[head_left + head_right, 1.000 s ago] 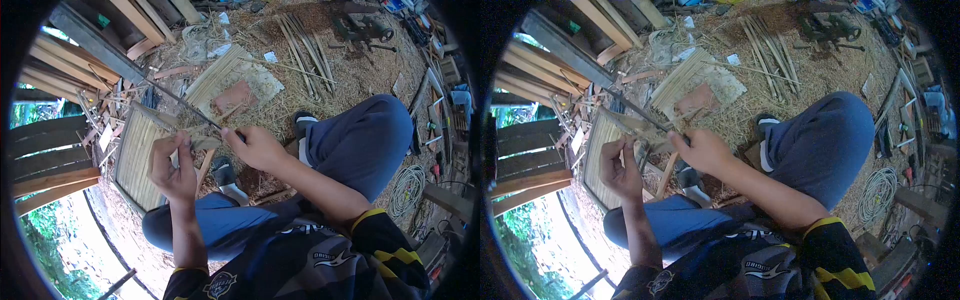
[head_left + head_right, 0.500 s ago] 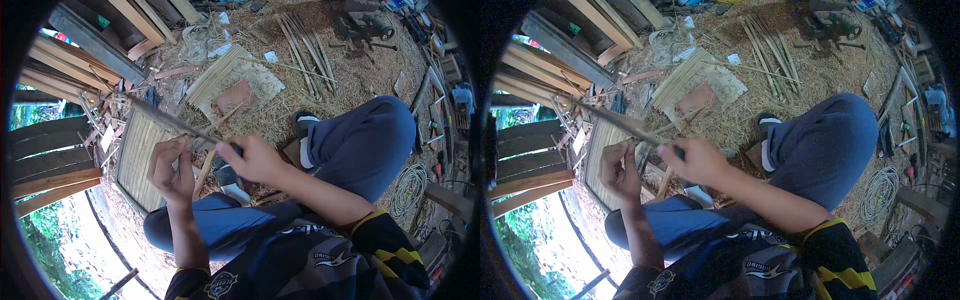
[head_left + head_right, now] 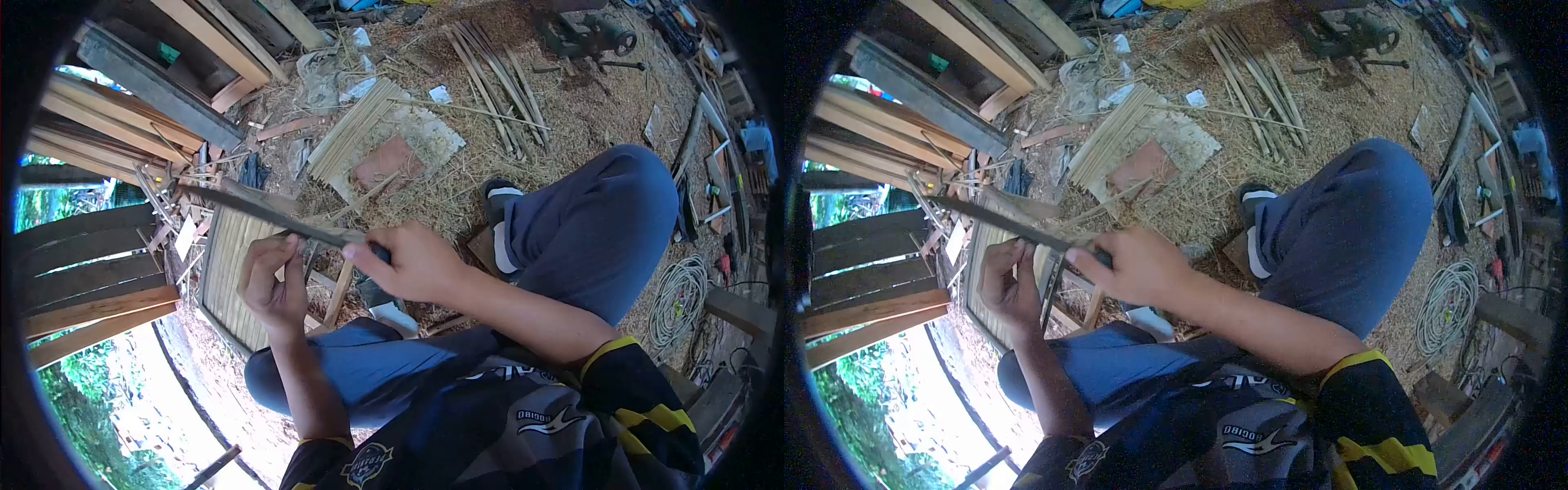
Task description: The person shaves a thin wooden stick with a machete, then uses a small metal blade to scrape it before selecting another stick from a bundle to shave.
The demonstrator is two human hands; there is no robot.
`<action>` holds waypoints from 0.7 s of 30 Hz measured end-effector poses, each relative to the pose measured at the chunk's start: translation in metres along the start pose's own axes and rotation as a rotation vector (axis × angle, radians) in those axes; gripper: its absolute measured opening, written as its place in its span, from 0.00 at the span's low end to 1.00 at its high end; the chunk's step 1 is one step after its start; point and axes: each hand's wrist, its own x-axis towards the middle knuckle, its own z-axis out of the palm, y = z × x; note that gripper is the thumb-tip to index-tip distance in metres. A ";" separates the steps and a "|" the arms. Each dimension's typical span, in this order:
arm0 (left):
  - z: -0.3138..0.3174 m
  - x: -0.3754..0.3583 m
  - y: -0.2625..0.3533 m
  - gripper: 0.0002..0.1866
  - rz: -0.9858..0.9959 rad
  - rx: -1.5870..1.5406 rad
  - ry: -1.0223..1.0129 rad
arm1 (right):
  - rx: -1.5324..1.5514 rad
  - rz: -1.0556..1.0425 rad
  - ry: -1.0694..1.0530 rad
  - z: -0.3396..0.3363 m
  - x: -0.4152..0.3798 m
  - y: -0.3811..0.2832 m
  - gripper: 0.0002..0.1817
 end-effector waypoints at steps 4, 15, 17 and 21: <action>0.005 -0.005 0.006 0.14 -0.007 -0.028 -0.020 | 0.004 0.025 0.043 0.007 0.000 0.018 0.32; 0.006 -0.007 -0.005 0.13 -0.007 -0.066 0.033 | -0.051 0.105 0.090 0.011 0.005 0.030 0.32; 0.002 -0.003 -0.006 0.13 0.013 -0.023 0.006 | 0.005 0.036 0.058 0.001 -0.004 0.006 0.33; 0.007 -0.007 0.001 0.11 -0.066 -0.114 -0.004 | -0.030 0.200 0.008 0.004 0.000 0.019 0.34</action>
